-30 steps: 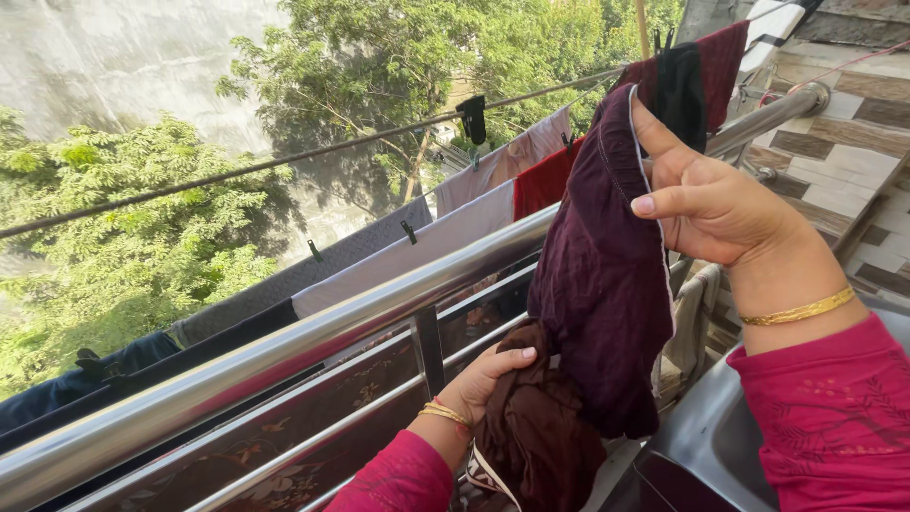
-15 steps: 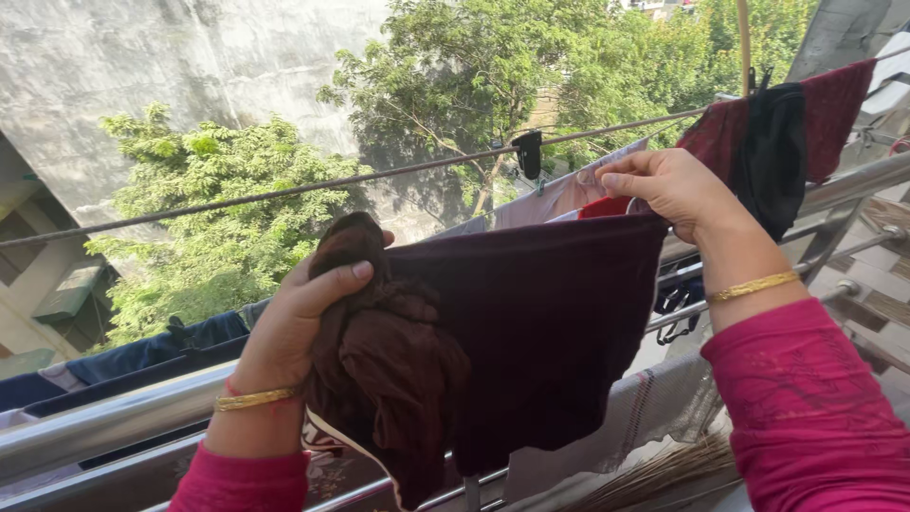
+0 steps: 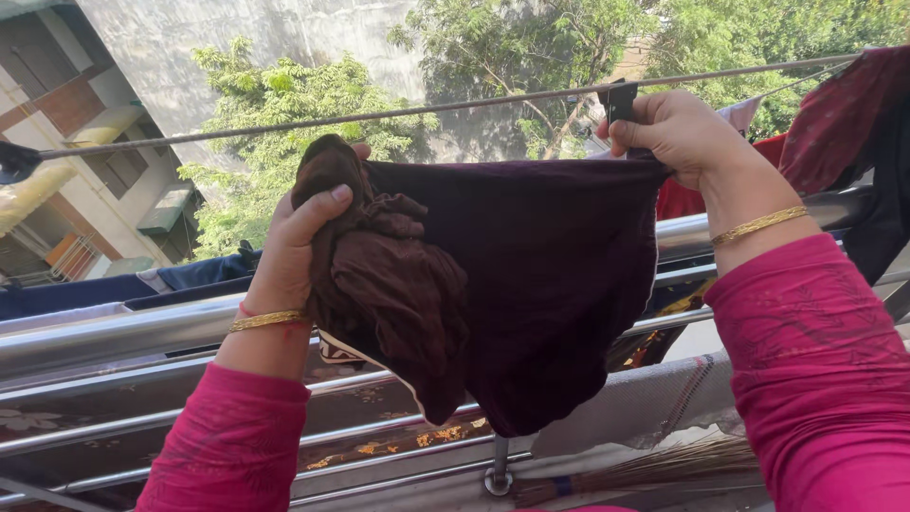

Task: The person removes wet clothes from a washing machine and hangs them on a balcony railing using clothespins. They handle various garments including pants, shirts, and small items, securing them to the railing to dry.

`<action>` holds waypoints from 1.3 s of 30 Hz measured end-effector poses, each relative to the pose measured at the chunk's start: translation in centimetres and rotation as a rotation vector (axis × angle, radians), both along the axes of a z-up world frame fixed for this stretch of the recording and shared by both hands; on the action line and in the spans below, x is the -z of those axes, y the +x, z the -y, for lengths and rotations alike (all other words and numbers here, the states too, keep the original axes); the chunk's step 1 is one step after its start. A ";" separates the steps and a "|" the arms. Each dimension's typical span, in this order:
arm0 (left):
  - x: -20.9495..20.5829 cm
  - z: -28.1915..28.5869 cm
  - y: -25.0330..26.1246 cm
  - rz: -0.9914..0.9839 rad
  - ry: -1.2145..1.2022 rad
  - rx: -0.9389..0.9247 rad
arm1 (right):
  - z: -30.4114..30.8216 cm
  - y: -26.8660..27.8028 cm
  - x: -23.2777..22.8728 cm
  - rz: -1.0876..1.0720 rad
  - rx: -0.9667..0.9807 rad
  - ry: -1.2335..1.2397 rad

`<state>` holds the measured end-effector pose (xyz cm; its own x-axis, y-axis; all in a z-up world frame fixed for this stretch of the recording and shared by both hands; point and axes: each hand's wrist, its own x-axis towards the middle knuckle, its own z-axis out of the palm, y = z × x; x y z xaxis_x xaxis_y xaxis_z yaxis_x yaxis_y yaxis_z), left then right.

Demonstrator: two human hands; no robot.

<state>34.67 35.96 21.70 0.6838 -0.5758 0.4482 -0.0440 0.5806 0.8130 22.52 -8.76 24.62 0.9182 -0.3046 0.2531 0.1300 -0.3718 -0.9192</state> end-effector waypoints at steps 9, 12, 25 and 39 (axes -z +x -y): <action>0.3 2.8 -2.0 0.267 -0.028 -0.084 | 0.9 -10.0 -4.7 0.201 -0.202 0.256; 0.3 4.3 -2.4 0.152 -0.220 -0.022 | 2.8 -11.1 -6.0 0.404 -0.136 0.223; 2.1 8.8 -4.2 0.002 -0.354 0.311 | 13.4 -16.3 -7.9 0.440 0.201 0.144; 1.9 9.3 -4.8 0.127 -0.278 0.221 | 10.3 -18.5 -7.7 0.538 0.142 0.063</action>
